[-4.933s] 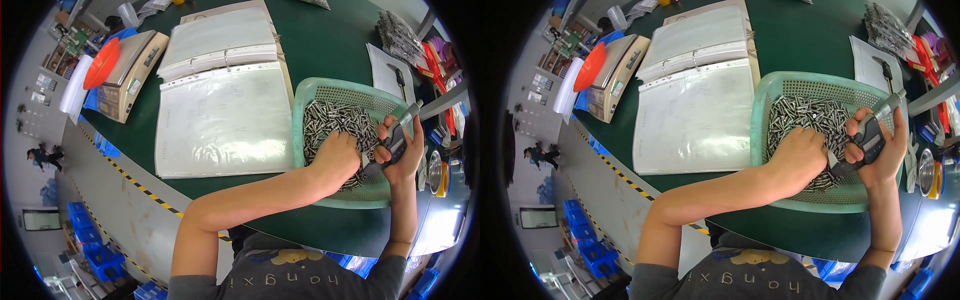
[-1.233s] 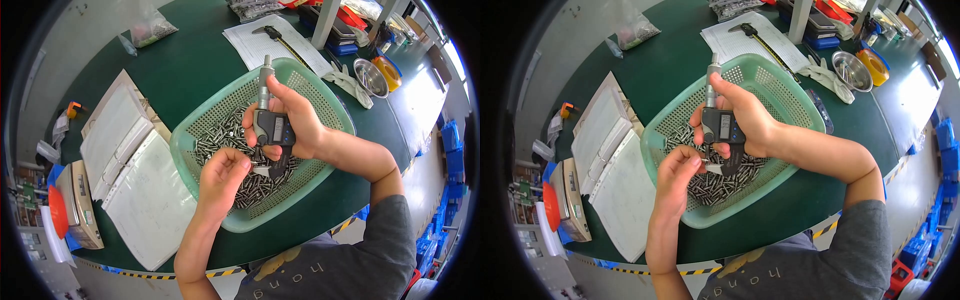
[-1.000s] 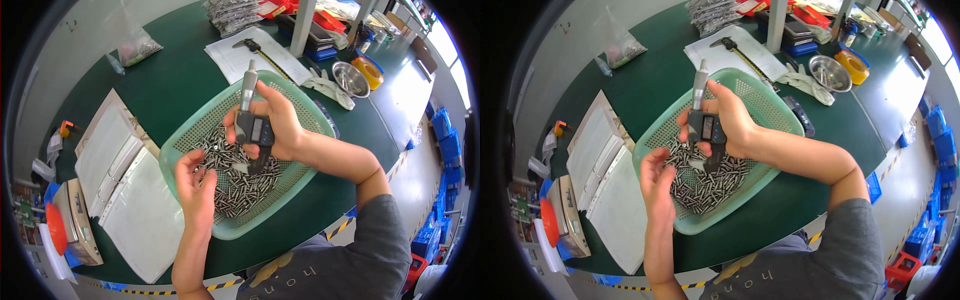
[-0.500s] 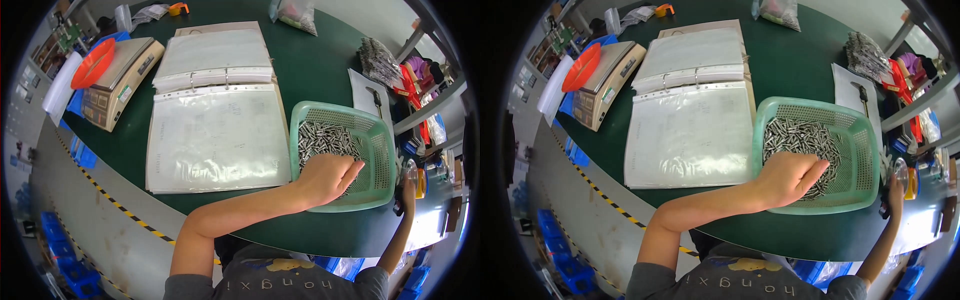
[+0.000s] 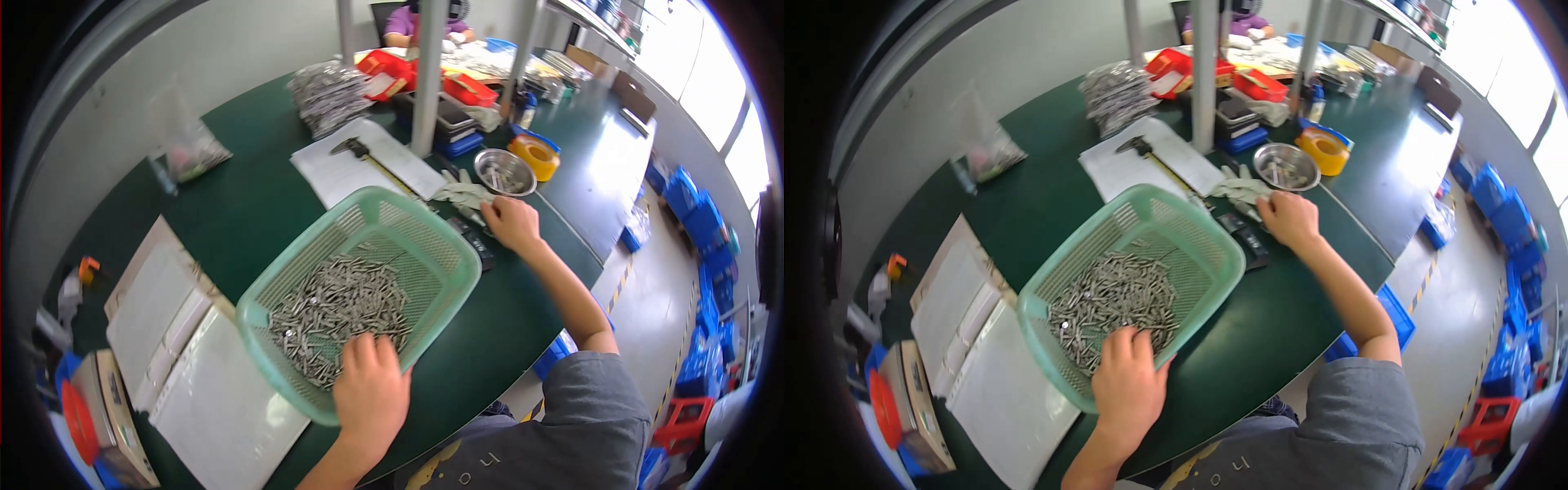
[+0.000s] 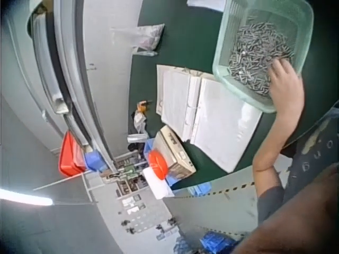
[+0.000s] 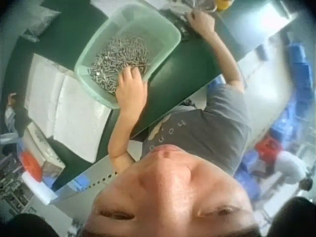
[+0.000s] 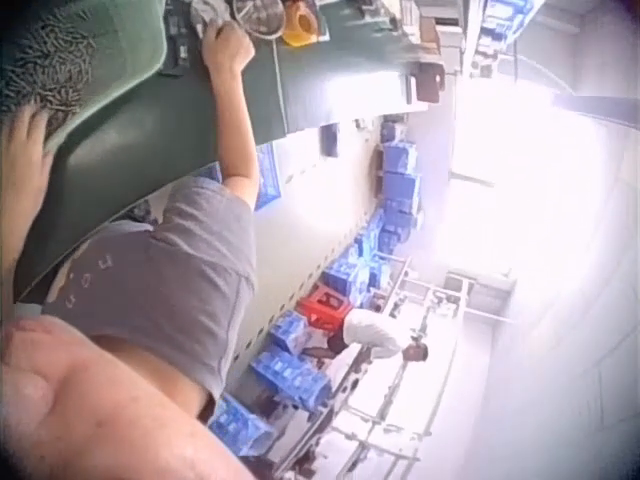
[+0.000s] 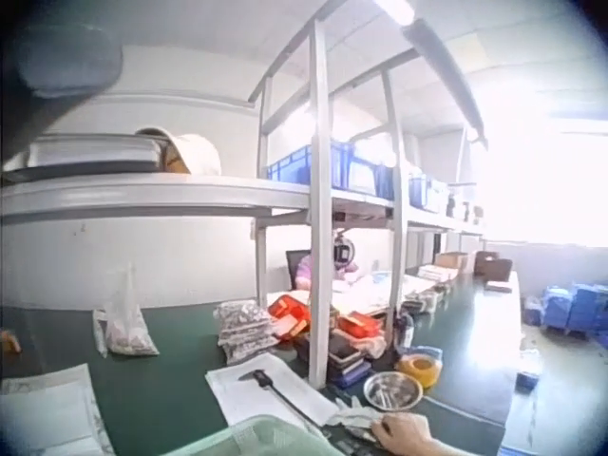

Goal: Measuring the length and diameter of small metal components using digital calipers and a micrometer, then documenting the results.

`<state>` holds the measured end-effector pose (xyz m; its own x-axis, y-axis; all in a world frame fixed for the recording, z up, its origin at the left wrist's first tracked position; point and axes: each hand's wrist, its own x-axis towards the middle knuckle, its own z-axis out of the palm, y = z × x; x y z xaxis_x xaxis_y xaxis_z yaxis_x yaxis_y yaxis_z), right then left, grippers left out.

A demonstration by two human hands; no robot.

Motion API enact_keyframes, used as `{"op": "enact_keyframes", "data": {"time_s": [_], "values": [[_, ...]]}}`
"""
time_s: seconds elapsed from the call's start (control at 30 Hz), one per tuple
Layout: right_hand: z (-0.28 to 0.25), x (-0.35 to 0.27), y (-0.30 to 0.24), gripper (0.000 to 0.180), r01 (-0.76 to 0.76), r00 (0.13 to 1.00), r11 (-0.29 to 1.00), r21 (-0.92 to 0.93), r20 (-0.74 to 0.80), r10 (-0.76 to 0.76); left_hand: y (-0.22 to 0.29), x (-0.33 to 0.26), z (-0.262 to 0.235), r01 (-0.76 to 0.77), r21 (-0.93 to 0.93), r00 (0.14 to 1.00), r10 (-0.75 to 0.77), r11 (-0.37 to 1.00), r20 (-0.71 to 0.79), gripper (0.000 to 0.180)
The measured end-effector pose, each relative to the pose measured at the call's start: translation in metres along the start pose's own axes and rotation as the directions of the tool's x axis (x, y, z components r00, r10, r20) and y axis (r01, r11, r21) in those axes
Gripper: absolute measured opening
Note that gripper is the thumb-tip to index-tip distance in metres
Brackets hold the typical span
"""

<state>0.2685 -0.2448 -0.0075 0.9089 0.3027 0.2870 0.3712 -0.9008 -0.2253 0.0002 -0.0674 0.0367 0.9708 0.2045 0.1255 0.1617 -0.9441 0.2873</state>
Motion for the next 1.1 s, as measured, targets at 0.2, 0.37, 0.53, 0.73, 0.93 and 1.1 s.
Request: {"op": "enact_keyframes", "data": {"time_s": [0.2, 0.37, 0.53, 0.73, 0.93, 1.1], "values": [[0.02, -0.033, 0.037, 0.024, 0.214, 0.934, 0.976, 0.034, -0.299, -0.195, -0.024, 0.0, 0.025, 0.099, 0.072, 0.971, -0.08, 0.993, -0.227, 0.042], [0.029, -0.048, 0.035, 0.016, 0.37, 0.864, 0.925, 0.092, -0.4, -0.306, -0.074, 0.017, 0.044, 0.069, 0.162, 0.939, -0.009, 0.984, -0.345, 0.03], [-0.008, -0.028, 0.052, 0.008, 0.576, 0.703, 0.816, 0.047, -0.538, -0.465, -0.086, 0.022, 0.033, 0.071, 0.203, 0.951, -0.005, 0.977, -0.308, 0.027], [-0.027, 0.077, 0.072, 0.008, 0.579, 0.723, 0.815, 0.017, -0.472, -0.504, -0.065, 0.028, 0.04, -0.155, 0.202, 0.761, 0.247, 0.967, -0.6, 0.027], [0.024, 0.227, 0.081, 0.032, 0.187, 0.966, 0.982, -0.013, -0.18, -0.186, -0.033, 0.033, 0.082, -0.494, 0.216, 0.767, 0.539, 0.842, -0.347, 0.024], [0.06, 0.296, 0.08, 0.035, -0.045, 0.994, 0.985, 0.169, -0.09, 0.061, -0.037, 0.04, 0.098, -0.377, 0.021, 0.844, 0.353, 0.926, -0.404, 0.023]]}}
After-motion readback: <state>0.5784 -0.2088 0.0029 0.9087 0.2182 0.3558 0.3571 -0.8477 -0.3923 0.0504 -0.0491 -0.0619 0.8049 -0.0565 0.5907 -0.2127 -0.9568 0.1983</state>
